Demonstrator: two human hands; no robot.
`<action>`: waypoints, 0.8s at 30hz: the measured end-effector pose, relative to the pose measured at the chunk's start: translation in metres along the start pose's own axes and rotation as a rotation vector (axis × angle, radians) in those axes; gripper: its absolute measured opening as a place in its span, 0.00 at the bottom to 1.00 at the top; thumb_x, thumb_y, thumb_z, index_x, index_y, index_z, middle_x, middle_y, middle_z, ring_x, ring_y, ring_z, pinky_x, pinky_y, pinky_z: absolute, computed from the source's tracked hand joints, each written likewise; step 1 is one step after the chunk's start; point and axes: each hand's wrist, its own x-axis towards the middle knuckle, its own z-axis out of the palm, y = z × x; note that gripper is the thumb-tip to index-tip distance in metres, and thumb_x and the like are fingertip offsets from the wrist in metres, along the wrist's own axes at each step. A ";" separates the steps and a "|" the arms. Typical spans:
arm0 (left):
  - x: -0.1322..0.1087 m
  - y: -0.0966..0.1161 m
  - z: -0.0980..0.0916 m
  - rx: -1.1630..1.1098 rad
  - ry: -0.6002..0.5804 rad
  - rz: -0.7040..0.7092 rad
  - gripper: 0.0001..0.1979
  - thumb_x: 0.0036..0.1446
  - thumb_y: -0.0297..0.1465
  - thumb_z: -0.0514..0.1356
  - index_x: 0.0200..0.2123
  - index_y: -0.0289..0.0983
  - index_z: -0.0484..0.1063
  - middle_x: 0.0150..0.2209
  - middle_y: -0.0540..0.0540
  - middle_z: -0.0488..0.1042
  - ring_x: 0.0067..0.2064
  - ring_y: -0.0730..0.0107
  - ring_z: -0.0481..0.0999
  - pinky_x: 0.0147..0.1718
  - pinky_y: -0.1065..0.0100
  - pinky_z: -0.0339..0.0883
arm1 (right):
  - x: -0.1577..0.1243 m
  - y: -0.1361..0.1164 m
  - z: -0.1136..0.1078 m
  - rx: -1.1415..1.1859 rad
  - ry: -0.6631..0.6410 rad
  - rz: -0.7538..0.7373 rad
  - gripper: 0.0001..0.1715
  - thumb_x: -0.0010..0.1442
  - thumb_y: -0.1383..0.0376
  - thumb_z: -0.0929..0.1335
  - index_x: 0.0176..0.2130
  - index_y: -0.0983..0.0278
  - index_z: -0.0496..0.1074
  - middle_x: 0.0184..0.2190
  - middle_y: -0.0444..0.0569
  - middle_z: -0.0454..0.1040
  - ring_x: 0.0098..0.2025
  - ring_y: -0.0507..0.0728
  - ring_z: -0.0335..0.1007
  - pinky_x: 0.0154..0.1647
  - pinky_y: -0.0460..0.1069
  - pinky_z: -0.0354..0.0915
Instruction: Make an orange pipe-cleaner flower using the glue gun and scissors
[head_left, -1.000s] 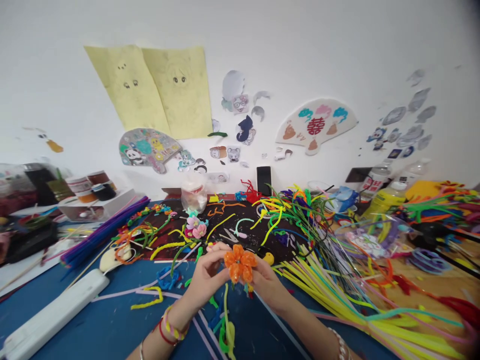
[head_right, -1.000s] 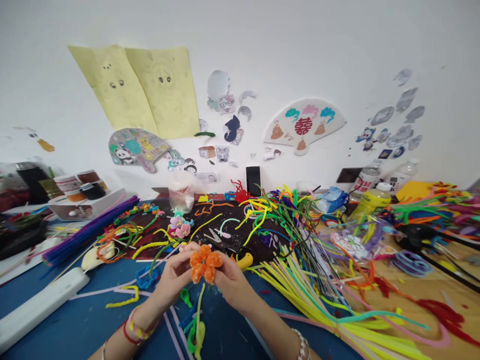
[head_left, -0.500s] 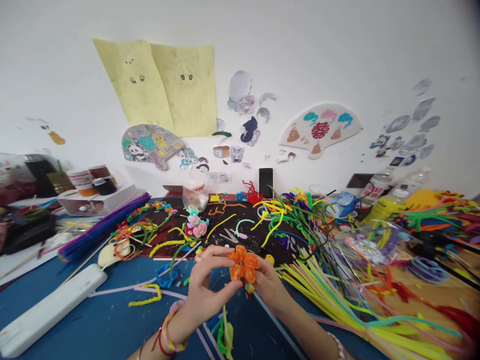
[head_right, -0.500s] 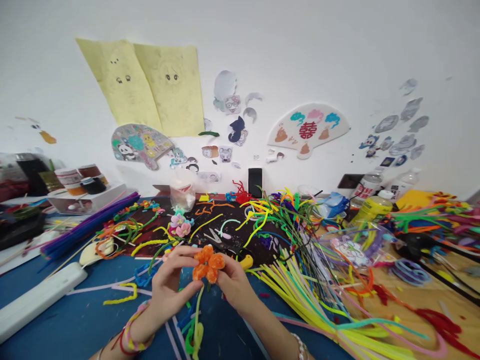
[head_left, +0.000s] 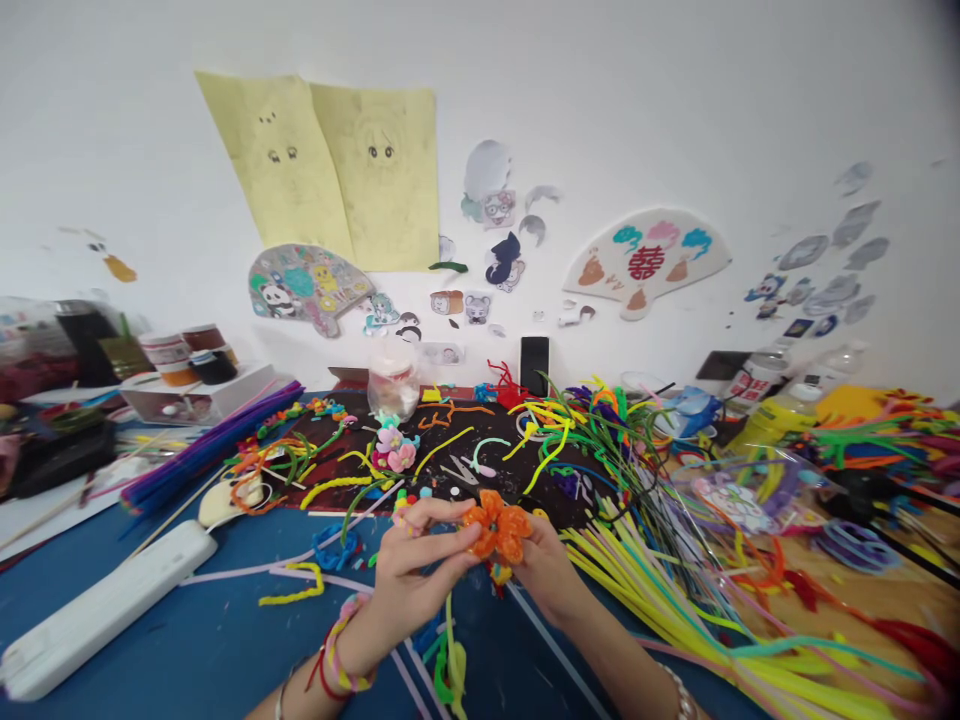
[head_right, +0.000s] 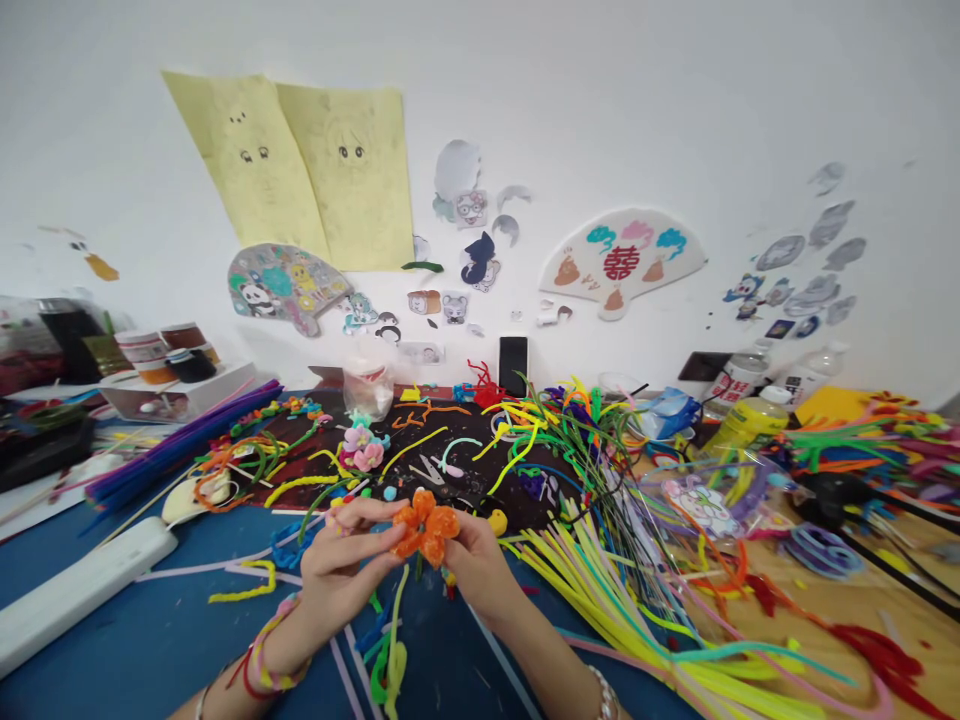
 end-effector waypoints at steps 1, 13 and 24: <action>0.000 0.000 0.000 0.007 0.001 0.004 0.20 0.49 0.21 0.62 0.44 0.46 0.74 0.42 0.42 0.75 0.42 0.62 0.75 0.39 0.61 0.70 | 0.000 0.001 0.000 0.005 -0.002 -0.003 0.19 0.48 0.50 0.70 0.29 0.63 0.73 0.25 0.45 0.70 0.27 0.52 0.64 0.35 0.49 0.64; -0.009 -0.003 0.001 -0.092 0.034 -0.047 0.35 0.45 0.41 0.65 0.56 0.39 0.62 0.48 0.35 0.72 0.48 0.51 0.70 0.46 0.53 0.65 | -0.004 -0.008 -0.004 -0.219 -0.094 -0.162 0.23 0.51 0.49 0.68 0.41 0.61 0.74 0.36 0.50 0.74 0.38 0.57 0.69 0.43 0.51 0.64; -0.001 0.002 -0.001 -0.030 0.035 -0.030 0.21 0.46 0.29 0.66 0.46 0.44 0.73 0.39 0.43 0.77 0.39 0.61 0.76 0.37 0.62 0.70 | -0.003 -0.013 -0.005 -0.318 -0.123 -0.209 0.28 0.50 0.46 0.67 0.43 0.62 0.74 0.36 0.52 0.74 0.38 0.59 0.68 0.42 0.53 0.64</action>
